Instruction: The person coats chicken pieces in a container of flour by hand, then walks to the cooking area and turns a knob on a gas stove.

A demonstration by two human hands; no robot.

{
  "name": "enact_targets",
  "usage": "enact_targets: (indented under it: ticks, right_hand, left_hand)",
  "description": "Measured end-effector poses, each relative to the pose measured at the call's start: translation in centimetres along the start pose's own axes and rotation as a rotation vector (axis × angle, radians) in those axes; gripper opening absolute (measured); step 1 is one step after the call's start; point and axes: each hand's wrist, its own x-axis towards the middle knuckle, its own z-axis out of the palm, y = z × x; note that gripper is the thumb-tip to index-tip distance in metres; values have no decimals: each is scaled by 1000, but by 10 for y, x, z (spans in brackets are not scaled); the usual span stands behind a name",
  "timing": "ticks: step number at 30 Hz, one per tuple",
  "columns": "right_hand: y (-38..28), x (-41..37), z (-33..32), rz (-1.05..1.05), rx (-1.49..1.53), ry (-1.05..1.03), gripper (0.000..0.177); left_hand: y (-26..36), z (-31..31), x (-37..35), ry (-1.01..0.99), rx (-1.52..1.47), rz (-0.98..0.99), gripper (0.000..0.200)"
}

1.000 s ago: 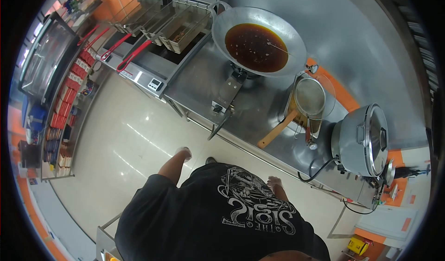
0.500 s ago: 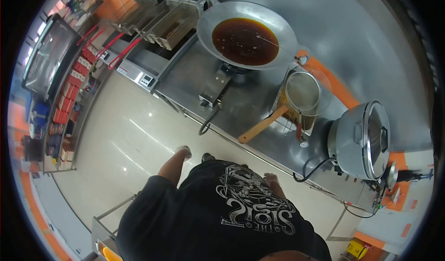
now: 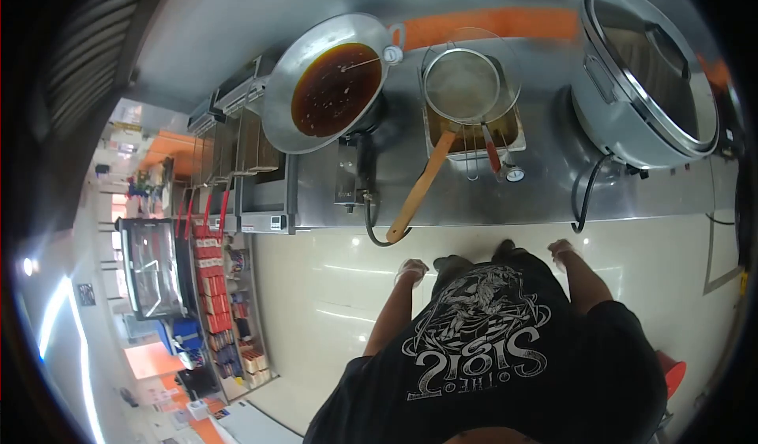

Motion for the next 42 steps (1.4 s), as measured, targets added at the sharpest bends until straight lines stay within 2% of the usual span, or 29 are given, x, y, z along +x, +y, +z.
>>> enact_targets:
  ticks: [1, 2, 4, 5, 8, 10, 12, 13, 16, 17, 19, 20, 23, 26, 29, 32, 35, 38, 41, 42]
  right_hand:
    - [4, 2, -2, 33, 117, -17, 18]
    - [15, 16, 17, 116, 388, -15, 14]
    - [36, 42, 43, 275, 838, -45, 14]
    - [25, 28, 16, 369, 1008, -93, 20]
    - [6, 11, -26, 458, 1153, -44, 21]
    - [18, 45, 1, 127, 792, 105, 22]
    - [26, 82, 34, -33, 612, 194, 23]
    - [26, 96, 46, -32, 615, 211, 24]
    - [11, 108, 52, -31, 640, 231, 24]
    - [4, 104, 42, -39, 632, 217, 23]
    - [-12, 85, 13, -63, 599, 172, 22]
    - [-13, 76, 3, -97, 500, 170, 21]
    - [-12, 65, -9, -230, 59, 228, 17]
    - [-3, 59, -14, -271, -82, 191, 15]
    - [4, 60, -7, -11, 337, 108, 15]
    - [16, 63, 8, -158, -16, 184, 16]
    - [10, 39, -17, -242, -100, 161, 15]
    - [11, 46, -9, -226, -79, 129, 16]
    - [7, 47, -6, -50, 389, 84, 17]
    - [7, 45, -8, -102, 298, 110, 18]
  left_hand:
    - [12, -5, -4, 51, -262, -134, 22]
    - [24, -10, -9, 110, -530, -273, 21]
    - [33, -4, -14, 6, -641, -400, 22]
    - [35, 0, -19, -45, -698, -463, 23]
    - [49, -1, -48, -119, -729, -495, 22]
    - [40, 39, -53, -155, -780, -505, 23]
    - [37, 58, -67, -203, -766, -476, 23]
    - [40, 55, -78, -197, -677, -385, 23]
    - [67, 13, -102, -270, -545, -456, 24]
    - [42, 67, -88, -250, -404, -285, 24]
    - [53, 44, -95, -267, -502, -373, 23]
    - [57, 33, -95, -275, -551, -416, 23]
    - [64, 19, -85, -225, -420, -315, 22]
    - [62, 13, -66, -203, -414, -300, 20]
    - [63, 1, -54, -179, -527, -367, 18]
    - [66, -4, -52, -141, -515, -323, 18]
    - [67, -4, -53, -137, -543, -312, 18]
    - [73, -13, -63, -185, -612, -381, 19]
    - [72, 1, -65, -207, -570, -383, 20]
    - [61, 23, -63, -189, -571, -365, 20]
